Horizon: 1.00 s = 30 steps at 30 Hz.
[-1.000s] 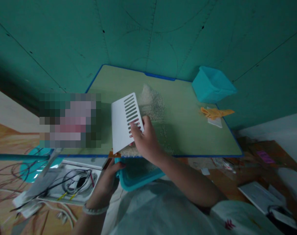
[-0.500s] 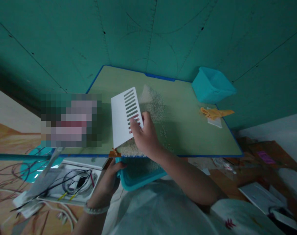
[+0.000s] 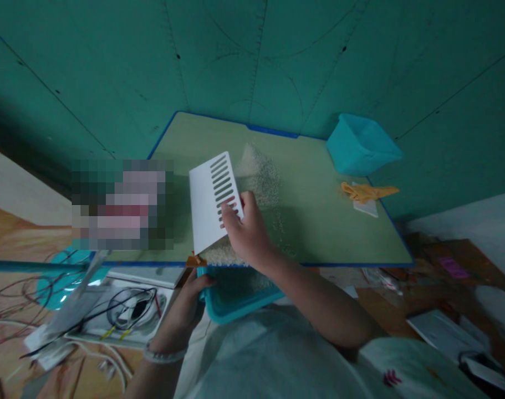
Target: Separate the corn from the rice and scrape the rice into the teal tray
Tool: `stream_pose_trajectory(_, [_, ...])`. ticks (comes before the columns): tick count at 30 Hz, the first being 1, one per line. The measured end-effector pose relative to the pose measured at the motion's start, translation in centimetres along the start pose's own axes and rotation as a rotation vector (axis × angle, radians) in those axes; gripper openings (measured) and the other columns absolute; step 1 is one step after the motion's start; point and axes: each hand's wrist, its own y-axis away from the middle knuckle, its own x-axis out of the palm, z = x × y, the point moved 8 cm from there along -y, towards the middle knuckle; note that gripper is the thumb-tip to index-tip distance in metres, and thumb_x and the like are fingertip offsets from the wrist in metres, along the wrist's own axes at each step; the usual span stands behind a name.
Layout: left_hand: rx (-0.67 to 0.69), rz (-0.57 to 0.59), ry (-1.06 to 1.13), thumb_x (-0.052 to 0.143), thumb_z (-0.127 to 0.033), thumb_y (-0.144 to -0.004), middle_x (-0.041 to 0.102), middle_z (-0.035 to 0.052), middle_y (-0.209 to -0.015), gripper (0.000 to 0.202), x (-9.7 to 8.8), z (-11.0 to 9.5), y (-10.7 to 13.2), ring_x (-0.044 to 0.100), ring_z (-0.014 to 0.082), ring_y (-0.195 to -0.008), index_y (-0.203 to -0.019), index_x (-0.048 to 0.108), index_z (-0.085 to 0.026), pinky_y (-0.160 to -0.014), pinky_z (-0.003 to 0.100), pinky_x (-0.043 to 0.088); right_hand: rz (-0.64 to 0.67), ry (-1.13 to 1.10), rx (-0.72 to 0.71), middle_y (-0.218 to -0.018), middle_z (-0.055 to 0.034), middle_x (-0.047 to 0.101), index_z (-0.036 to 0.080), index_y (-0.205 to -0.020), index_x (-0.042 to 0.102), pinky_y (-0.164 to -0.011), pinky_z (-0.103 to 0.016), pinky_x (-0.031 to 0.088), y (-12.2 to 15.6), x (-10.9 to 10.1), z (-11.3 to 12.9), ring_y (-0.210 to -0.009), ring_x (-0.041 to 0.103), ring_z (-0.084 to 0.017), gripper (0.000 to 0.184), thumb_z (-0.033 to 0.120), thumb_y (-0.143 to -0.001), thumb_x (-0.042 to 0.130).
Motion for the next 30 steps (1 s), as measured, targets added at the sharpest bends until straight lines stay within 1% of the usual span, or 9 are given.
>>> stream_pose_trajectory(5, [0.025, -0.033, -0.003, 0.077, -0.015, -0.052, 0.081, 0.0027, -0.088, 0.047, -0.4, -0.3, 0.0, 0.073, 0.036, -0.1, -0.098, 0.076, -0.025, -0.08, 0.04, 0.059, -0.051, 0.009, 0.01, -0.081, -0.0009, 0.052, 0.027, -0.085, 0.037, -0.066, -0.035, 0.054, 0.0, -1.5, -0.2, -0.07, 0.055, -0.016, 0.023, 0.035, -0.087, 0.058])
stream_pose_trajectory(8, [0.027, -0.025, -0.015, 0.078, -0.016, -0.054, 0.081, 0.0039, -0.088, 0.042, -0.6, -0.2, -0.1, 0.072, 0.0365, -0.1, -0.095, 0.076, -0.025, -0.079, 0.04, 0.059, -0.074, -0.045, -0.01, -0.084, -0.0009, 0.053, 0.027, -0.087, 0.037, -0.065, -0.033, 0.054, -0.6, -2.9, 0.2, -0.069, 0.058, -0.015, 0.025, 0.038, -0.089, 0.059])
stream_pose_trajectory(11, [0.037, -0.015, -0.011, 0.077, -0.015, -0.054, 0.081, 0.0038, -0.09, 0.045, -0.7, -0.3, -0.1, 0.072, 0.0357, -0.101, -0.097, 0.076, -0.025, -0.079, 0.039, 0.059, -0.106, -0.083, -0.029, -0.086, -0.0014, 0.054, 0.027, -0.09, 0.037, -0.065, -0.032, 0.054, -1.1, -3.8, 0.8, -0.071, 0.06, -0.015, 0.026, 0.04, -0.09, 0.058])
stream_pose_trajectory(13, [0.022, -0.008, -0.005, 0.077, -0.015, -0.054, 0.081, 0.0038, -0.09, 0.044, -0.7, 0.0, -0.2, 0.072, 0.0351, -0.101, -0.096, 0.076, -0.025, -0.079, 0.039, 0.059, -0.108, -0.092, -0.018, -0.087, -0.0017, 0.055, 0.027, -0.09, 0.037, -0.065, -0.032, 0.055, -1.1, -3.7, 0.8, -0.073, 0.061, -0.015, 0.025, 0.04, -0.091, 0.059])
stream_pose_trajectory(16, [0.0, 0.015, 0.004, 0.077, -0.016, -0.056, 0.081, 0.0035, -0.089, 0.042, -0.6, 0.3, -0.2, 0.073, 0.034, -0.099, -0.097, 0.076, -0.024, -0.079, 0.038, 0.059, -0.074, -0.1, 0.026, -0.084, -0.0008, 0.056, 0.026, -0.087, 0.038, -0.062, -0.031, 0.054, -0.5, -2.6, 0.1, -0.069, 0.061, -0.014, 0.025, 0.037, -0.088, 0.061])
stream_pose_trajectory(19, [0.023, 0.024, 0.011, 0.077, -0.016, -0.055, 0.081, 0.0019, -0.086, 0.046, -0.5, 0.3, -0.3, 0.073, 0.0325, -0.098, -0.1, 0.076, -0.024, -0.079, 0.036, 0.059, -0.045, -0.085, 0.073, -0.078, 0.001, 0.055, 0.026, -0.085, 0.039, -0.059, -0.031, 0.053, 0.6, -1.4, -1.0, -0.064, 0.059, -0.014, 0.023, 0.035, -0.085, 0.061])
stream_pose_trajectory(22, [0.036, 0.045, 0.009, 0.078, -0.016, -0.053, 0.081, 0.0015, -0.085, 0.045, -0.4, 0.3, -0.3, 0.074, 0.0321, -0.096, -0.097, 0.076, -0.024, -0.079, 0.036, 0.06, -0.055, -0.032, 0.07, -0.075, 0.0019, 0.053, 0.026, -0.084, 0.04, -0.058, -0.032, 0.053, 1.1, -1.3, -1.4, -0.063, 0.058, -0.015, 0.021, 0.035, -0.084, 0.059])
stream_pose_trajectory(25, [0.011, 0.056, -0.006, 0.079, -0.019, -0.052, 0.081, 0.0027, -0.082, 0.039, -0.3, 0.4, -0.3, 0.074, 0.0326, -0.095, -0.092, 0.077, -0.023, -0.078, 0.036, 0.06, -0.086, 0.006, 0.035, -0.075, 0.0021, 0.053, 0.026, -0.083, 0.04, -0.058, -0.031, 0.052, 1.4, -2.2, -1.4, -0.064, 0.057, -0.015, 0.022, 0.038, -0.083, 0.059])
stream_pose_trajectory(30, [-0.005, 0.006, -0.029, 0.078, -0.018, -0.051, 0.08, 0.0038, -0.08, 0.028, -0.6, 0.6, -0.5, 0.074, 0.0316, -0.089, -0.079, 0.075, -0.022, -0.074, 0.035, 0.059, -0.121, -0.006, 0.006, -0.073, 0.0036, 0.055, 0.026, -0.084, 0.041, -0.056, -0.029, 0.052, 1.9, -4.7, -1.3, -0.062, 0.058, -0.013, 0.023, 0.042, -0.084, 0.058])
